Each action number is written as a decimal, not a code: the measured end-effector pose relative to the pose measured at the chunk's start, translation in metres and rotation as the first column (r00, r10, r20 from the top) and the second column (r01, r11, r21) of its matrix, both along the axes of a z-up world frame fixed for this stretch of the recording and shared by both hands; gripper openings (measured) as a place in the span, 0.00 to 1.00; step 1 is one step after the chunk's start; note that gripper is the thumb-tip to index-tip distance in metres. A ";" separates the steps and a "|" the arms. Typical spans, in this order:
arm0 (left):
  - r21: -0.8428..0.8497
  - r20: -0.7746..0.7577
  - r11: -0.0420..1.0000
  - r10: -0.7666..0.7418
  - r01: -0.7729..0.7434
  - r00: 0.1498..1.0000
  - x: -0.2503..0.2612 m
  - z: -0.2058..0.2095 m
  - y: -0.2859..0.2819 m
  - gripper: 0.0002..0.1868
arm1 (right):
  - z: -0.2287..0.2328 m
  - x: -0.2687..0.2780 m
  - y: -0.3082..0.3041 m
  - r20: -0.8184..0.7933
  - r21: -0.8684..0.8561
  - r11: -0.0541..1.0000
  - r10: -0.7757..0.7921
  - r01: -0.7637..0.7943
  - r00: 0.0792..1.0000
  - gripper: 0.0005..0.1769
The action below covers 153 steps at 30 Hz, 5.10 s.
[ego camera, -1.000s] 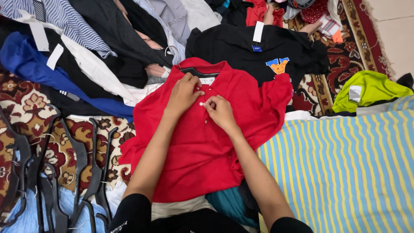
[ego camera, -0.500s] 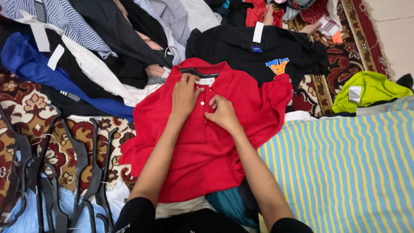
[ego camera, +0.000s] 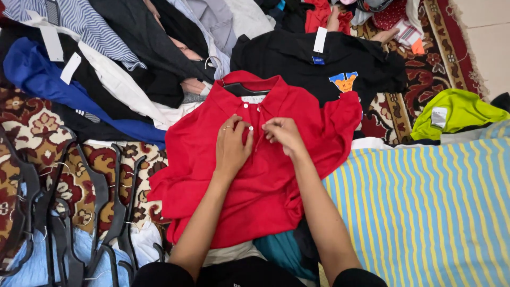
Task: Placing shirts on hangers and buttoning the collars to prepare them for display
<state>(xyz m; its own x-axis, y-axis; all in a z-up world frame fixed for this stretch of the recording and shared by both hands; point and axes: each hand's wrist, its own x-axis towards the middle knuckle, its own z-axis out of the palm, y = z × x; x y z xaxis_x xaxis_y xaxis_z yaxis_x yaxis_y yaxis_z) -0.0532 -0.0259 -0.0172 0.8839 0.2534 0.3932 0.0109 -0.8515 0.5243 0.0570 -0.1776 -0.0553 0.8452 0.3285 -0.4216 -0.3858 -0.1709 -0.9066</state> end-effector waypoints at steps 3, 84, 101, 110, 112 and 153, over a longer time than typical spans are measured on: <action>0.066 0.040 0.997 0.033 -0.035 0.999 0.001 0.002 -0.001 0.07 | 0.011 -0.004 0.001 -0.102 0.125 0.992 0.042 -0.030 0.994 0.10; -0.196 0.053 0.980 0.056 -0.044 0.997 0.004 0.024 -0.008 0.07 | 0.011 -0.015 0.019 0.006 -0.032 0.994 0.103 -0.102 0.995 0.11; -0.009 -0.059 0.992 0.128 -0.129 0.990 0.031 0.005 0.108 0.20 | 0.055 -0.002 0.002 0.691 -0.289 0.949 0.113 0.129 0.714 0.05; 0.087 0.147 0.996 -0.026 0.013 0.989 -0.010 0.099 0.072 0.13 | 0.141 -0.018 -0.014 0.937 -0.306 0.924 0.250 0.231 0.243 0.22; 0.086 0.150 0.996 -0.050 0.037 0.987 -0.013 0.104 0.066 0.12 | 0.137 -0.018 -0.014 0.930 -0.346 0.916 0.307 0.203 0.201 0.21; -0.059 0.234 0.974 0.227 -0.220 0.945 -0.008 0.086 0.162 0.19 | 0.131 0.027 -0.204 0.568 -0.404 0.891 0.066 0.207 0.821 0.14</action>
